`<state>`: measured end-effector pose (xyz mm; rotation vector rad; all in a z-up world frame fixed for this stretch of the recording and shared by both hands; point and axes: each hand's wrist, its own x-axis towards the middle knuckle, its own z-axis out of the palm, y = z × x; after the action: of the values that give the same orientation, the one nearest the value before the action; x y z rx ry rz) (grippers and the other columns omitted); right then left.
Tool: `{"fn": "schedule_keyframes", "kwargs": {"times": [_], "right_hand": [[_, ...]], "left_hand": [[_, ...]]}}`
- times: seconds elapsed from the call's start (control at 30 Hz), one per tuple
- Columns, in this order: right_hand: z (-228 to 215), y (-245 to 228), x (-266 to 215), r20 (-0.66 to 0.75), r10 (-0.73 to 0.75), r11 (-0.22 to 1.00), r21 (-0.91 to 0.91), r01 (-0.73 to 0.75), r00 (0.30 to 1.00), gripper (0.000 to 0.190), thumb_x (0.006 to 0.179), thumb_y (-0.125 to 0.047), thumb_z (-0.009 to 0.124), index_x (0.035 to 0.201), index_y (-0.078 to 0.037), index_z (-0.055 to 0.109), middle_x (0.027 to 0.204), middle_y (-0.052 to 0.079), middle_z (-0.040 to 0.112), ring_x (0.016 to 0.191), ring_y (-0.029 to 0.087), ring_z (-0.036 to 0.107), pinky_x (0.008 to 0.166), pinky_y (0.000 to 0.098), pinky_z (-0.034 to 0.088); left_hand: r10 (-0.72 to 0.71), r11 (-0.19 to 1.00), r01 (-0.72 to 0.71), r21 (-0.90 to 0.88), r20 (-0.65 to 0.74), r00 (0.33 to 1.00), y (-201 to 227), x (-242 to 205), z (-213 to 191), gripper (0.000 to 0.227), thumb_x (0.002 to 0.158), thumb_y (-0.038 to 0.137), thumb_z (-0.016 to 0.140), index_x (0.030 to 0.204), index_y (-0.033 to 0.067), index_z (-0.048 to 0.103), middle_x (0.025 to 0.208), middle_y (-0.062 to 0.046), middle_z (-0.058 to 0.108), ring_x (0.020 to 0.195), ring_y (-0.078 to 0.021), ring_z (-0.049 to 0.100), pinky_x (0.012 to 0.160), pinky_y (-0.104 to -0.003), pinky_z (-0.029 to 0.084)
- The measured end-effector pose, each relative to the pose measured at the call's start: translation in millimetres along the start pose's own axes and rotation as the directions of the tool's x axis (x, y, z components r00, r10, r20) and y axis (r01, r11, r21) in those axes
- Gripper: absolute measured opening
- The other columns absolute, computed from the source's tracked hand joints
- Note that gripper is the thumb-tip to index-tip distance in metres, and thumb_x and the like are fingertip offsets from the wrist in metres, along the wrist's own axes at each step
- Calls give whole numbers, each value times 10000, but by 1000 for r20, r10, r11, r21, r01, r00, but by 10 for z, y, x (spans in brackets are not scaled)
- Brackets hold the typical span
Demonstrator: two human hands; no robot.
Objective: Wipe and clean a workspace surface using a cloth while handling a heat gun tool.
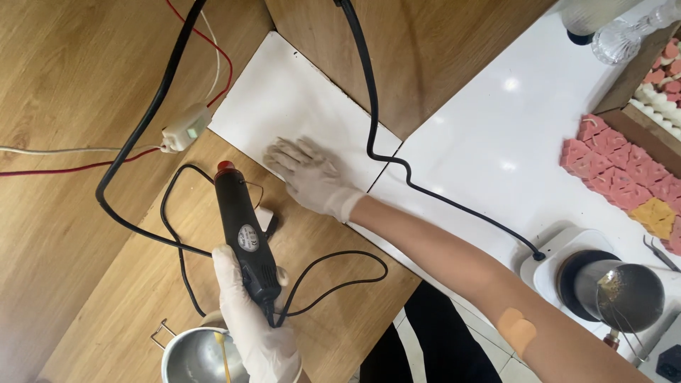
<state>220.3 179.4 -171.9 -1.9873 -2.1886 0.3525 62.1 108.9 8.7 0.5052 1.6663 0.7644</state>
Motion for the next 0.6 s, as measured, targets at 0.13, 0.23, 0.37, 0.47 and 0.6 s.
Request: {"fn": "schedule_keyframes", "kwargs": {"times": [0.13, 0.23, 0.37, 0.47, 0.6], "right_hand": [[-119, -192, 721, 71, 24, 998, -64, -20, 997, 639, 983, -319, 504, 1572, -113, 367, 1640, 43, 323, 1549, 200, 202, 1290, 411, 86], [242, -223, 1096, -102, 13, 1000, -23, -16, 995, 587, 992, -266, 489, 1557, -151, 384, 1641, -2, 334, 1546, 169, 226, 1289, 387, 95], [96, -196, 1160, -9, 49, 998, 28, -49, 999, 614, 986, -338, 500, 1557, -151, 371, 1660, 25, 299, 1560, 192, 206, 1284, 383, 86], [219, 3, 1272, -1, 27, 1000, 16, -27, 1000, 615, 999, -310, 436, 1589, -173, 326, 1676, -11, 282, 1563, 172, 210, 1291, 375, 86], [203, 671, 1471, -43, 168, 969, -175, -173, 985, 580, 1035, -281, 300, 1594, -135, 252, 1675, 10, 227, 1551, 194, 164, 1276, 359, 79]], "left_hand": [[-7, 990, 11, -137, 33, 999, -75, 93, -56, 446, 938, 569, 579, 1001, 131, 630, 661, 10, 604, 496, -99, 533, 449, -242, 372], [-5, 997, 8, -70, 44, 999, -144, 165, -163, 511, 943, 630, 556, 1036, 134, 638, 624, -35, 568, 456, -102, 458, 409, -238, 291], [26, 1000, -26, -4, 11, 1000, -151, 129, -111, 547, 926, 639, 544, 1074, 121, 639, 652, -33, 579, 482, -98, 509, 413, -224, 314], [117, 992, -107, -69, 154, 981, -223, 134, -113, 576, 929, 635, 555, 1107, 94, 645, 637, -52, 570, 434, -109, 450, 374, -242, 285], [63, 998, -65, 5, 135, 989, -247, 158, -106, 595, 945, 630, 526, 1143, 78, 625, 612, -91, 567, 414, -135, 447, 359, -257, 282]]}}
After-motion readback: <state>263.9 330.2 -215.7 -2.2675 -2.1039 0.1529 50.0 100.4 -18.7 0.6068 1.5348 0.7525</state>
